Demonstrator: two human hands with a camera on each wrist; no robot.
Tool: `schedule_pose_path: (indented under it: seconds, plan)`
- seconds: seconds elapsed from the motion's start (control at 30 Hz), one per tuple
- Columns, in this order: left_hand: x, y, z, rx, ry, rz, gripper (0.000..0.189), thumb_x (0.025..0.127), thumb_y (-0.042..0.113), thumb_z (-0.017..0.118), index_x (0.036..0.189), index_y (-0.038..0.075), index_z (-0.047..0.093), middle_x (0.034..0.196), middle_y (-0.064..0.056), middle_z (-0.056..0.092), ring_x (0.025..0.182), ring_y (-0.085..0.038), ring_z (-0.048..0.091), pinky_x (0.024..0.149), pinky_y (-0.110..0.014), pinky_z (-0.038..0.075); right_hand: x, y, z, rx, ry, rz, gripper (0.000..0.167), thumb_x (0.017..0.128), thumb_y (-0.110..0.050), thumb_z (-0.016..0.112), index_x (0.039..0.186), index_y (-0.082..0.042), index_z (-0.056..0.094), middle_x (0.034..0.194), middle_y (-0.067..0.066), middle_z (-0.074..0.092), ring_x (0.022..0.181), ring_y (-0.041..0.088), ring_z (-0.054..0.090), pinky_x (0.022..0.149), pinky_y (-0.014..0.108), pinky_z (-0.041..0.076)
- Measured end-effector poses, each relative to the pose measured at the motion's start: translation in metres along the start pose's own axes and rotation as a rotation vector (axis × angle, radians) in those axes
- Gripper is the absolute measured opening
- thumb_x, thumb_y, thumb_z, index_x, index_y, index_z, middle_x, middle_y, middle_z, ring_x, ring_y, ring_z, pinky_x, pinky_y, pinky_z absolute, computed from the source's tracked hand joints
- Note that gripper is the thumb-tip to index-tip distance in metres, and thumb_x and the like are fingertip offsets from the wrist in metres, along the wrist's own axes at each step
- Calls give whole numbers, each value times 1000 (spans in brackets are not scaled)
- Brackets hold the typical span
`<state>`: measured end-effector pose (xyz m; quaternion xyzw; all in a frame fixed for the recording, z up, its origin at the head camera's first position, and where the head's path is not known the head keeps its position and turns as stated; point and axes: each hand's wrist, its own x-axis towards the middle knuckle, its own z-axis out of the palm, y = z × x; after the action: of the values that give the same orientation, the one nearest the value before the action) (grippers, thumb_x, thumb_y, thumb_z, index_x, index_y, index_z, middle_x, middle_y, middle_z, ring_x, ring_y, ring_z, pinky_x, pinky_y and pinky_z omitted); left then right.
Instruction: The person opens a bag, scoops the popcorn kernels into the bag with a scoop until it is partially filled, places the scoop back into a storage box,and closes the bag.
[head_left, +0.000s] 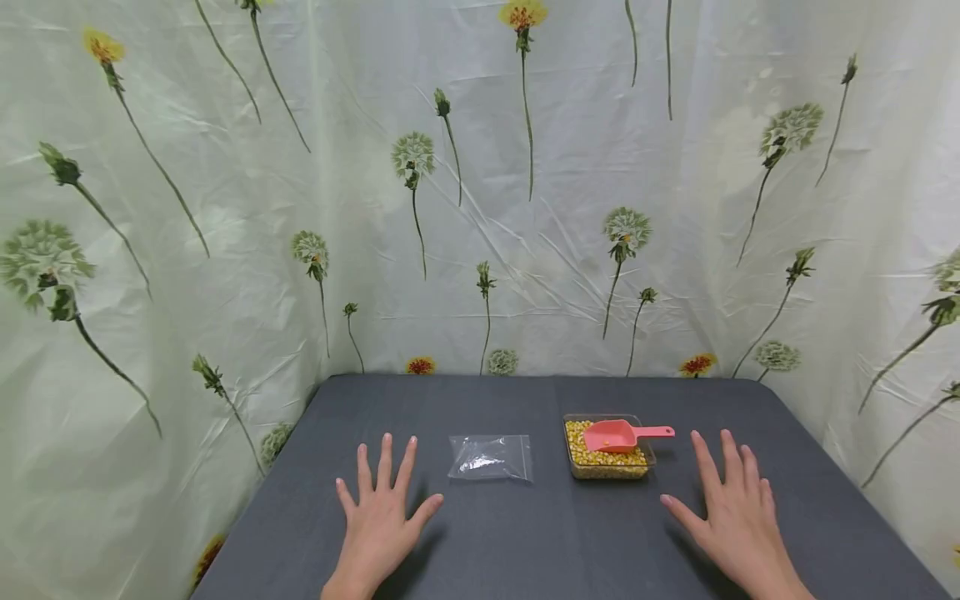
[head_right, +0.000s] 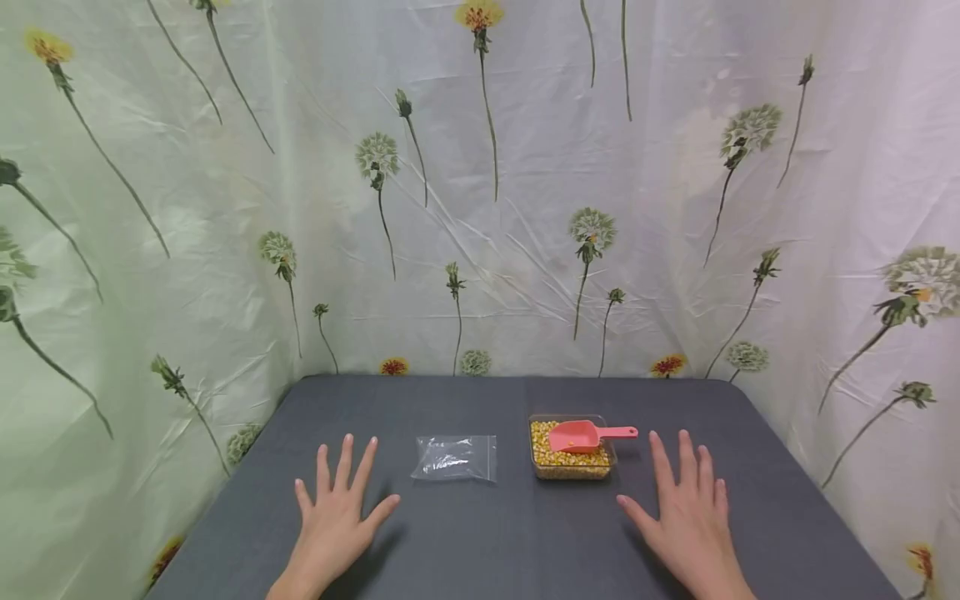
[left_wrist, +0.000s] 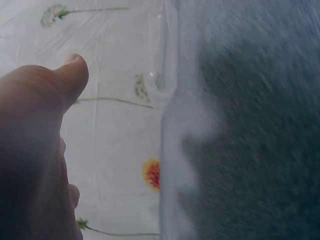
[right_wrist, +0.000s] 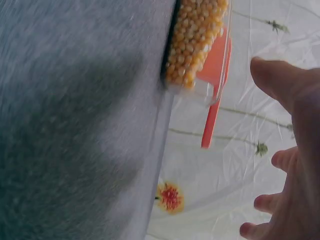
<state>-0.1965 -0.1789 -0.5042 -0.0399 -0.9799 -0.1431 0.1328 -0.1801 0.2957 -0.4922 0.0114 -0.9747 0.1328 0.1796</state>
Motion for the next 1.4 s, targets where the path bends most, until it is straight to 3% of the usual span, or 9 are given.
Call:
schedule_pose_path:
  seconds: [0.3,0.47,0.63,0.87,1.03,1.4]
  plan:
    - [4,16,-21,-58,39,75,94,90,70,56,163,34,9,169,-8,-2,151,-46,-7,100,-82,8,19,-16,-16,57,3,-124,112,82,-51,79,163,-18,9,160,32,11,139,60,18,95,79,26]
    - [9,18,-40,-61,32,112,93,90,76,46,163,34,7,169,-7,-3,151,-44,-7,101,-81,9,32,-40,-34,95,-14,-176,110,84,-45,80,163,-19,9,161,30,11,141,59,17,92,81,28]
    - [17,19,-55,-79,11,128,94,90,77,45,163,35,5,169,-6,-5,151,-41,-11,103,-80,7,48,-70,-44,131,-9,-234,103,86,-45,78,163,-18,16,162,27,14,143,56,17,94,80,30]
    - [41,28,-60,-144,3,190,91,91,71,53,162,39,7,169,-2,0,152,-40,-10,104,-80,3,71,-110,-30,196,-27,-295,96,87,-41,78,161,-17,21,161,25,19,144,52,20,94,75,37]
    - [56,38,-59,-195,-20,197,90,91,68,57,161,41,6,169,-1,0,152,-39,-9,105,-79,5,80,-131,-18,248,-34,-336,94,88,-39,78,161,-16,24,161,24,20,145,48,21,98,72,35]
    - [69,75,-52,-356,-60,211,86,95,52,63,161,40,9,165,-14,22,151,-44,8,105,-75,24,79,-165,6,378,-90,-275,92,88,-31,78,160,-15,25,157,23,31,141,45,33,103,65,37]
